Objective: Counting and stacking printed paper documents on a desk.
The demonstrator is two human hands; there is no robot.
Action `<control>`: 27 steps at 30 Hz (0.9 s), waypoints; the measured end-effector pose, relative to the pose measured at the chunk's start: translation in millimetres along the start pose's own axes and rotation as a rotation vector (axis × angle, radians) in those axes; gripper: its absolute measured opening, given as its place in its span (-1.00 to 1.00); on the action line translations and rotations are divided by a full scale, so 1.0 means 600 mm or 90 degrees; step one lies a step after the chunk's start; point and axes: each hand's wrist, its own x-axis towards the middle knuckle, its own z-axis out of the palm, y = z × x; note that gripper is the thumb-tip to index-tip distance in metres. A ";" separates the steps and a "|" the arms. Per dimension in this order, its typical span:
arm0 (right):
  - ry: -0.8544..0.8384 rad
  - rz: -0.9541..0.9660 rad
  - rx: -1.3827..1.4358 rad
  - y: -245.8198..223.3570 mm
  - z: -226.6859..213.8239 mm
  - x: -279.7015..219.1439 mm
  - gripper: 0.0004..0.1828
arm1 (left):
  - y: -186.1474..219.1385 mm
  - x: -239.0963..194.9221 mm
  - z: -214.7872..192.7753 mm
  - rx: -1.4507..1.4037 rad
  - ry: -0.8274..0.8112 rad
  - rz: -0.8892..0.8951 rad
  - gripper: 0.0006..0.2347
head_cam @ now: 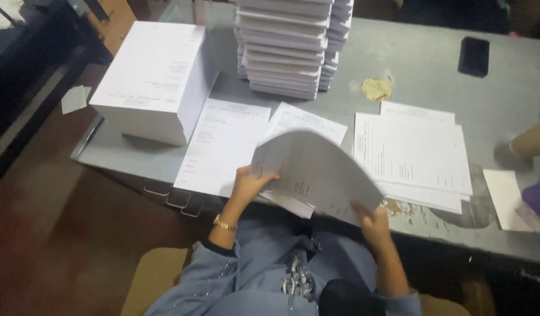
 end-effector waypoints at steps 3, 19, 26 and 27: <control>0.034 0.112 0.056 -0.096 -0.044 0.004 -0.65 | -0.087 0.089 0.013 -0.027 -0.085 0.127 -0.54; 0.512 0.176 0.628 0.107 -0.038 0.143 -0.38 | -0.024 0.077 0.161 -0.080 0.079 0.297 -0.81; 0.400 0.233 0.630 0.093 -0.070 0.138 -0.37 | -0.017 0.059 0.154 -0.110 0.079 0.318 -0.80; 0.311 0.252 0.641 0.074 -0.082 0.134 -0.33 | -0.017 0.062 0.154 -0.116 0.079 0.327 -0.80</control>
